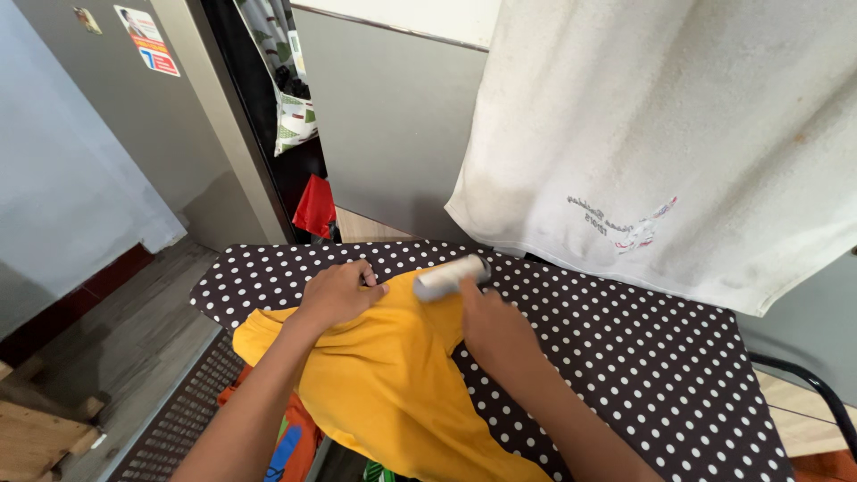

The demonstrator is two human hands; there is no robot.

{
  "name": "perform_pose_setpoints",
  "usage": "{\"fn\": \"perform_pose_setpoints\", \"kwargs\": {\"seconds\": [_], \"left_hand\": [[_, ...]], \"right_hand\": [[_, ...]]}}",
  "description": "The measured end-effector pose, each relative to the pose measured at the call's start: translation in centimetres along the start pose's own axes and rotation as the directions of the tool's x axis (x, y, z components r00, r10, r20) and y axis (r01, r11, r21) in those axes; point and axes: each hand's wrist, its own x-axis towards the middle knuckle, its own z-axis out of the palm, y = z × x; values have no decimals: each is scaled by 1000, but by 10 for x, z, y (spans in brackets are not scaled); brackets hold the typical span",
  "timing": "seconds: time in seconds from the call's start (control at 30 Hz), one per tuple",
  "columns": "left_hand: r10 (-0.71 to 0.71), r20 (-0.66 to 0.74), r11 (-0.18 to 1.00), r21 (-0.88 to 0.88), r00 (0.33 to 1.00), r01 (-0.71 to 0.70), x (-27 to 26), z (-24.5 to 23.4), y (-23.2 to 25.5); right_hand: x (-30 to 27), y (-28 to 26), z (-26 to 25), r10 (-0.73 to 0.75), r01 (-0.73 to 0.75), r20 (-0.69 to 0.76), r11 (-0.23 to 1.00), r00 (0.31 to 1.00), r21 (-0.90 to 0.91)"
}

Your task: The person uses a lint roller on a yellow t-shirt laid on a polka-dotted ironing board. They roll the device over the shirt, then fold the shirt in half and continue rolling. The person unfolds and repositions the shirt multiple times to treat different areas before rolling it again.

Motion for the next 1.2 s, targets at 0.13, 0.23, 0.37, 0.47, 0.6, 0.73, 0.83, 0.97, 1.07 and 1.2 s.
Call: {"fn": "perform_pose_setpoints", "kwargs": {"seconds": [0.13, 0.23, 0.37, 0.47, 0.6, 0.73, 0.83, 0.97, 1.07, 1.2], "left_hand": [[-30, 23, 999, -28, 999, 30, 3, -2, 0], [-33, -1, 999, -19, 999, 33, 3, -1, -1], [-24, 8, 1000, 7, 1000, 24, 8, 0, -3], [-13, 27, 1000, 23, 1000, 13, 9, 1, -4], [-1, 36, 999, 34, 999, 0, 11, 0, -3], [-10, 49, 1000, 17, 999, 9, 11, -2, -1], [-23, 55, 999, -27, 998, 25, 9, -3, -2], [-6, 47, 999, -35, 999, 8, 10, -3, -3], [61, -54, 997, -52, 997, -64, 6, 2, -7], [98, -181, 986, -113, 979, -120, -6, 9, -11]], "right_hand": [[46, -2, 17, -47, 50, -67, 997, 997, 51], [45, 2, 18, -33, 36, -55, 997, 998, 62], [-16, 15, 2, -31, 32, 19, 999, 999, -33], [-64, 17, -19, 71, -61, 134, 995, 988, -78], [-68, 16, -22, 99, -83, 161, 991, 982, -101], [-28, 14, -4, -24, 23, -4, 999, 1000, -28], [-11, 11, 1, -57, 56, -18, 997, 998, -52], [-34, 16, -13, 3, 0, 82, 999, 997, -41], [-66, 20, -28, 65, -56, 159, 996, 985, -65], [-62, 24, -22, 65, -62, 166, 998, 984, -24]]}}
